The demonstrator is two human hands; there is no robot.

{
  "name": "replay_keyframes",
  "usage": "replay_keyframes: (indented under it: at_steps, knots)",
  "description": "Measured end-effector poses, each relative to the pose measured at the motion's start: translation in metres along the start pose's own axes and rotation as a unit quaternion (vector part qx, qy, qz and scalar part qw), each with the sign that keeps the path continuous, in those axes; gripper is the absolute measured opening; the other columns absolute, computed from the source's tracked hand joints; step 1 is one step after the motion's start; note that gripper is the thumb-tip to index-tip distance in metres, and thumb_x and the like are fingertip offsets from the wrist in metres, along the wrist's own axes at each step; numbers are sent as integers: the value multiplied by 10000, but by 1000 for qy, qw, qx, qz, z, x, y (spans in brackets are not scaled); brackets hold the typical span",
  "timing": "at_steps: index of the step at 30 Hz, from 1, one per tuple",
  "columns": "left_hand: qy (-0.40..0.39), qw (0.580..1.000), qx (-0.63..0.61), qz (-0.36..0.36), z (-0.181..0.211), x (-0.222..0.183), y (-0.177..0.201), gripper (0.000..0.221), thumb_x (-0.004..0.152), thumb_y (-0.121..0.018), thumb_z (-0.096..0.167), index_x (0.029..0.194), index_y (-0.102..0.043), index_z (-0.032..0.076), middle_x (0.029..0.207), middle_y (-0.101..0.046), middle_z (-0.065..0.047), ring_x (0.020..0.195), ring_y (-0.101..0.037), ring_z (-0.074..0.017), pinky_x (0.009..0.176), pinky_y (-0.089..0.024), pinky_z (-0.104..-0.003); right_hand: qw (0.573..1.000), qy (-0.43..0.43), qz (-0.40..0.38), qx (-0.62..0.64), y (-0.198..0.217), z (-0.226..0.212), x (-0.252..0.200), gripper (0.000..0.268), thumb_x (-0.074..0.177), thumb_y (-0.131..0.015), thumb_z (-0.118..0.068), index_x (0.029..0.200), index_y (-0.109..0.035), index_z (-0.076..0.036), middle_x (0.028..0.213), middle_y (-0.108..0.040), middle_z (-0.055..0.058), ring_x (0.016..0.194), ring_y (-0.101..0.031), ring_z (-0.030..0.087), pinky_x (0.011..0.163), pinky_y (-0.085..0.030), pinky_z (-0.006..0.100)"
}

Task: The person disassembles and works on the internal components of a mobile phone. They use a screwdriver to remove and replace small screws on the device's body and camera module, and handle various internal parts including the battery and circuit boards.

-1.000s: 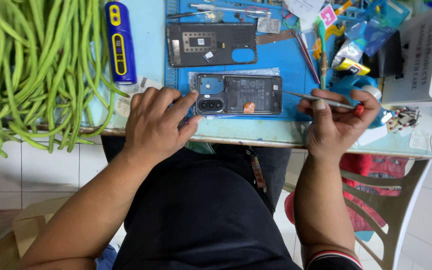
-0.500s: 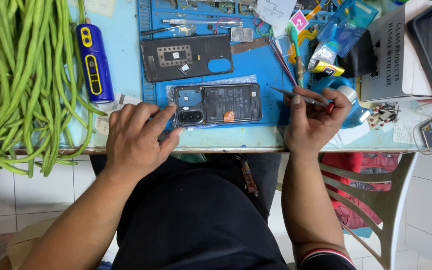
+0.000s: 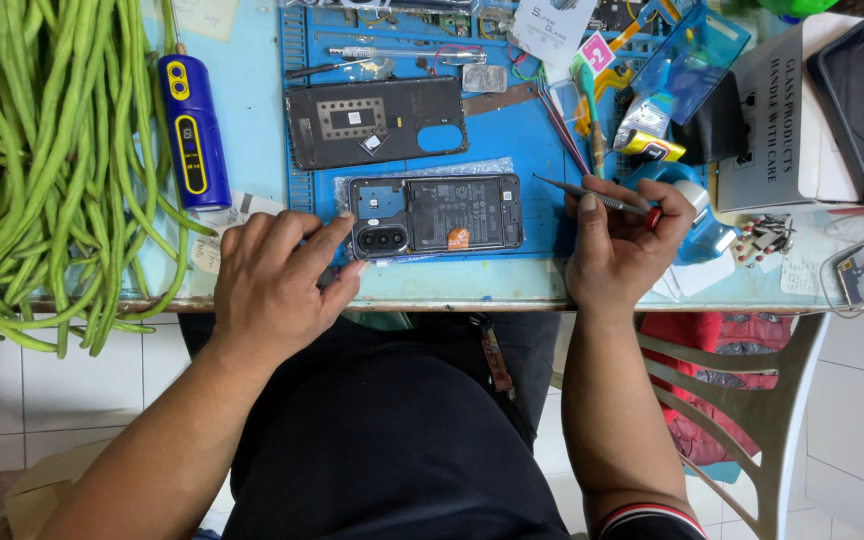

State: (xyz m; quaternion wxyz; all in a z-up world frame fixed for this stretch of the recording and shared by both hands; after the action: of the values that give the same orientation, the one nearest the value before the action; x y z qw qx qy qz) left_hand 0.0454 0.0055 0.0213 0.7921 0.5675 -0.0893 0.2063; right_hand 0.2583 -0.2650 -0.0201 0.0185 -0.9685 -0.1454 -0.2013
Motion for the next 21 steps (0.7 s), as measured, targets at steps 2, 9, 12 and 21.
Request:
replay_keyframes:
  at_steps: [2,9,12,21]
  knots:
    - [0,1000,0,0,0,0,0,520,803,-875,330,1271,-738,149,1011,-614,-2,923,-557,-217,820,-407,-403,1000,-7,5,10,1,-1,1,451,1099,-678,60,1365,-352,-103,1183,-701,237,993,-737,238,927,-644,351]
    - [5,1000,-10,0,0,1,2,528,778,-882,329,1252,-740,145,992,-616,-5,917,-560,-219,809,-412,-404,1000,-17,22,9,1,-6,5,451,1076,-653,76,1344,-342,-111,1198,-706,241,945,-756,250,885,-654,353]
    - [5,1000,-27,5,1,1,5,516,755,-876,304,1226,-745,136,976,-628,-14,907,-571,-231,805,-420,-414,1000,-18,16,16,2,-1,5,448,1096,-654,86,1366,-351,-103,1167,-702,252,944,-734,241,889,-634,343]
    - [-141,967,-213,-10,69,101,-37,108,880,-737,106,986,-731,88,940,-653,-88,897,-663,-288,761,-501,-462,995,30,90,34,6,0,-2,442,1081,-643,57,1346,-333,-112,1205,-715,243,873,-743,242,841,-648,345]
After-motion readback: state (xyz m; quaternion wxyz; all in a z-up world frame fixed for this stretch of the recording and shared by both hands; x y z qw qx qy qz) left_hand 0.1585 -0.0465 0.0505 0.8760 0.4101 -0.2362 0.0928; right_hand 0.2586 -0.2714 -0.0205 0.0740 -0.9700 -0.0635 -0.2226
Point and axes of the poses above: each hand's wrist, its own x-axis towards the middle knuckle, its own y-axis out of the back of the hand, z = x × y, the point moved 4 cm from there along x, towards the middle knuckle
